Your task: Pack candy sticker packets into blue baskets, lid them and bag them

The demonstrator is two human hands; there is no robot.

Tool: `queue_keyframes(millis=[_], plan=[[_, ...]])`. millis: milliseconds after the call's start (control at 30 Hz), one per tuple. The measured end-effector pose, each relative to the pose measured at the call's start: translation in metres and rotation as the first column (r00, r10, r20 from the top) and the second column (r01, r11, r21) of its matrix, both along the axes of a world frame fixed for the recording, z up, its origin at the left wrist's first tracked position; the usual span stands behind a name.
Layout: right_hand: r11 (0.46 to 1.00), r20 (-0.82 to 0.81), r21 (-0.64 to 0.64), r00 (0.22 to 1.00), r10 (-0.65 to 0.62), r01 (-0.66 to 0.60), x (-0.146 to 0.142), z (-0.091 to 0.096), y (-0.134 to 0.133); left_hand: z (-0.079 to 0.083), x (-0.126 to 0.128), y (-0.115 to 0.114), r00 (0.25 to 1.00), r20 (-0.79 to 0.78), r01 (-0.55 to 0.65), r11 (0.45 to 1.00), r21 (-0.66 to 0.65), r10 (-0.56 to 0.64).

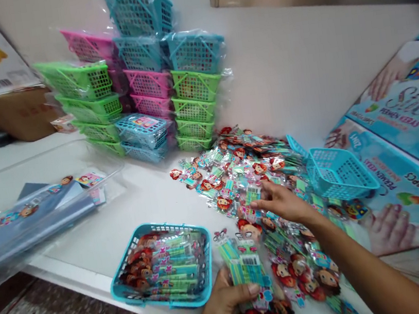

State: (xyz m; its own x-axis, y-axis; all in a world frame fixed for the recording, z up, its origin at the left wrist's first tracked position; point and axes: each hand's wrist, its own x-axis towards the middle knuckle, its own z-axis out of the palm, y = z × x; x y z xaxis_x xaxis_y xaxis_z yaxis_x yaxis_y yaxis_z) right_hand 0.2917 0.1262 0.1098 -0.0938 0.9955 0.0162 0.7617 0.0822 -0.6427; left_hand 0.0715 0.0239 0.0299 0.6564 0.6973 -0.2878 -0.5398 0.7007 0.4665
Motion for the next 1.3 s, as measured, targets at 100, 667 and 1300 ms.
queue_keyframes(millis=[100, 667, 1300], plan=[[0.996, -0.029, -0.051, 0.997, 0.067, -0.069, -0.004, 0.002, -0.03, 0.009, -0.001, -0.003, 1.0, 0.002, -0.009, 1.0, 0.024, 0.009], [0.999, -0.115, -0.024, 0.992, 0.044, -0.047, -0.054, -0.058, -0.117, -0.007, -0.02, -0.007, 0.996, -0.051, 0.065, 0.996, -0.068, -0.068], [0.948, -0.607, -0.23, 0.794, 0.037, -0.22, -0.064, -0.037, -0.124, -0.016, -0.014, -0.037, 0.955, 0.19, 0.265, 0.943, -0.2, -0.228]])
